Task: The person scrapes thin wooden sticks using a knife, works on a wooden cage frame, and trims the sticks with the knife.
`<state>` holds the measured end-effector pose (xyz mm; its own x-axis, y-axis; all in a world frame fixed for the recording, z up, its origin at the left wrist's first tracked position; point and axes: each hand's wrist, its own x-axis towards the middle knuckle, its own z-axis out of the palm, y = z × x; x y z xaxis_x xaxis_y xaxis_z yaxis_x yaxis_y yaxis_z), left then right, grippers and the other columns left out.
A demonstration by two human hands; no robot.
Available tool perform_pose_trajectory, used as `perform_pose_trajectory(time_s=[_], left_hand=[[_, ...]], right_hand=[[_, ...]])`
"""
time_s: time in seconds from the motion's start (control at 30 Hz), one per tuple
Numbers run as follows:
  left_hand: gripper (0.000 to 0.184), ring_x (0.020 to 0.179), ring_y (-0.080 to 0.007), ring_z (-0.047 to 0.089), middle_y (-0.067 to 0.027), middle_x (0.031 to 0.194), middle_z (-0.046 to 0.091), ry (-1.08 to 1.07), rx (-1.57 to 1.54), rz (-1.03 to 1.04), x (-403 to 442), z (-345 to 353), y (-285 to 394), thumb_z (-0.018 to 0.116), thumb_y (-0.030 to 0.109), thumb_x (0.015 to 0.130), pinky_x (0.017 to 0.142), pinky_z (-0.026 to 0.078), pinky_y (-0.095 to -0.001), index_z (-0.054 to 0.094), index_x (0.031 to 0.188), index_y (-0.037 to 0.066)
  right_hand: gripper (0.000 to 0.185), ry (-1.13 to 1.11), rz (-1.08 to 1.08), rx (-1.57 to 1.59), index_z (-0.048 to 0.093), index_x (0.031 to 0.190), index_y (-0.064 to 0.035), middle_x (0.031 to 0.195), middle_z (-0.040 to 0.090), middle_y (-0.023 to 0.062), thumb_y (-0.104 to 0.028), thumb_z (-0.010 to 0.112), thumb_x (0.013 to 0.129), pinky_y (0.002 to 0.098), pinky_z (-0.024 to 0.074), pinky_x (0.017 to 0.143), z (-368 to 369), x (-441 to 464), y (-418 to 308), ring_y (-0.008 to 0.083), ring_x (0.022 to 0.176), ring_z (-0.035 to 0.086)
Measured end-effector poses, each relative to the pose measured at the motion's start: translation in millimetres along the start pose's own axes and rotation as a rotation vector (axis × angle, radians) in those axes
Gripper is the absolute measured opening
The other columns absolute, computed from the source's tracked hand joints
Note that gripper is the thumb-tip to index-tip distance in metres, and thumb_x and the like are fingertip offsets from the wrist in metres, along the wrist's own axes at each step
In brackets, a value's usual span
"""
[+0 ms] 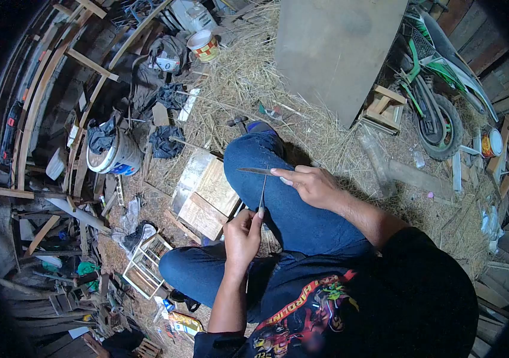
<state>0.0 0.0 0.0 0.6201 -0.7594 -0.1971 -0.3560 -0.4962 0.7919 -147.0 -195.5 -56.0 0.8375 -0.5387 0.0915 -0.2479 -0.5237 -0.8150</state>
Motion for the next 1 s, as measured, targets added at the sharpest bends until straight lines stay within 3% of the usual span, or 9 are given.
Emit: perform_pose_trajectory(time_s=[0.07,0.4,0.63,0.7,0.73,0.83,0.9,1.0], left_hand=[[0.026,0.047,-0.0093,0.04,-0.0062,0.052,0.052,0.035,0.011,0.023,-2.4,-1.2,0.3,0.073,0.013,0.098,0.047,0.034,-0.033,0.066,0.078,-0.003],[0.025,0.048,-0.011,0.042,-0.0109,0.054,0.051,0.042,0.03,0.047,-3.3,1.1,3.6,0.073,0.012,0.097,0.047,0.035,-0.0338,0.064,0.079,-0.004],[0.036,0.053,-0.0052,0.043,-0.0013,0.055,0.052,0.01,-0.168,-0.067,-26.5,-8.9,-12.7,0.07,0.019,0.102,0.048,0.034,-0.03,0.061,0.075,-0.002],[0.035,0.054,-0.0057,0.043,-0.0019,0.055,0.052,0.005,-0.135,-0.099,-21.9,-7.0,-9.8,0.071,0.019,0.102,0.048,0.034,-0.0301,0.062,0.076,-0.003],[0.033,0.054,-0.0062,0.043,-0.0019,0.056,0.053,0.041,-0.11,-0.003,-17.3,-5.2,-4.3,0.071,0.018,0.101,0.049,0.034,-0.0307,0.063,0.078,-0.003],[0.03,0.054,-0.0066,0.043,-0.0021,0.056,0.053,0.029,-0.115,0.001,-3.2,2.6,-11.5,0.072,0.017,0.1,0.049,0.035,-0.0312,0.065,0.079,-0.003],[0.028,0.054,-0.0065,0.042,-0.0022,0.056,0.053,0.017,-0.119,-0.007,0.5,4.2,-9.9,0.072,0.016,0.099,0.049,0.034,-0.0311,0.066,0.08,-0.003],[0.03,0.062,-0.0042,0.041,0.0038,0.066,0.052,-0.023,-0.1,-0.04,1.5,1.7,-3.6,0.071,0.016,0.102,0.053,0.032,-0.0278,0.065,0.08,-0.003]], right_hand=[[0.038,0.024,-0.031,0.018,0.068,0.138,-0.0329,0.084,0.066,0.0152,-0.023,0.063,0.102,0.0479,0.0564,0.069,2.0,-1.2,-1.0,0.0368,0.077,0.07],[0.037,0.023,-0.001,-0.018,0.069,0.137,-0.0329,0.088,0.068,0.016,-0.023,0.061,0.102,0.0489,0.0566,0.069,7.5,2.0,4.2,0.038,0.08,0.071],[0.035,0.096,-0.077,0.093,0.07,0.137,-0.0249,0.098,0.074,0.0168,-0.02,0.061,0.103,0.0441,0.0577,0.074,6.9,7.5,13.7,0.037,0.085,0.073],[0.036,0.273,-0.18,0.259,0.069,0.138,-0.025,0.094,0.074,0.0152,-0.02,0.062,0.103,0.0409,0.0576,0.072,11.5,6.6,15.7,0.0333,0.082,0.073],[0.036,0.271,-0.182,0.257,0.069,0.138,-0.025,0.094,0.074,0.0152,-0.02,0.062,0.103,0.0409,0.0576,0.072,7.2,3.6,15.2,0.0333,0.082,0.073],[0.036,0.106,-0.128,0.084,0.069,0.138,-0.0276,0.087,0.071,0.0133,-0.021,0.062,0.103,0.04,0.0562,0.068,-6.5,-7.1,7.9,0.0303,0.076,0.071],[0.04,0.002,-0.069,0.005,0.069,0.14,-0.0218,0.08,0.064,0.0124,-0.012,0.064,0.101,0.0393,0.0516,0.068,-7.2,-9.2,2.8,0.027,0.069,0.062],[0.039,0.008,-0.054,-0.001,0.069,0.139,-0.0228,0.077,0.06,0.0133,-0.013,0.064,0.101,0.0402,0.0509,0.065,-4.1,-8.7,1.6,0.0285,0.067,0.061]])
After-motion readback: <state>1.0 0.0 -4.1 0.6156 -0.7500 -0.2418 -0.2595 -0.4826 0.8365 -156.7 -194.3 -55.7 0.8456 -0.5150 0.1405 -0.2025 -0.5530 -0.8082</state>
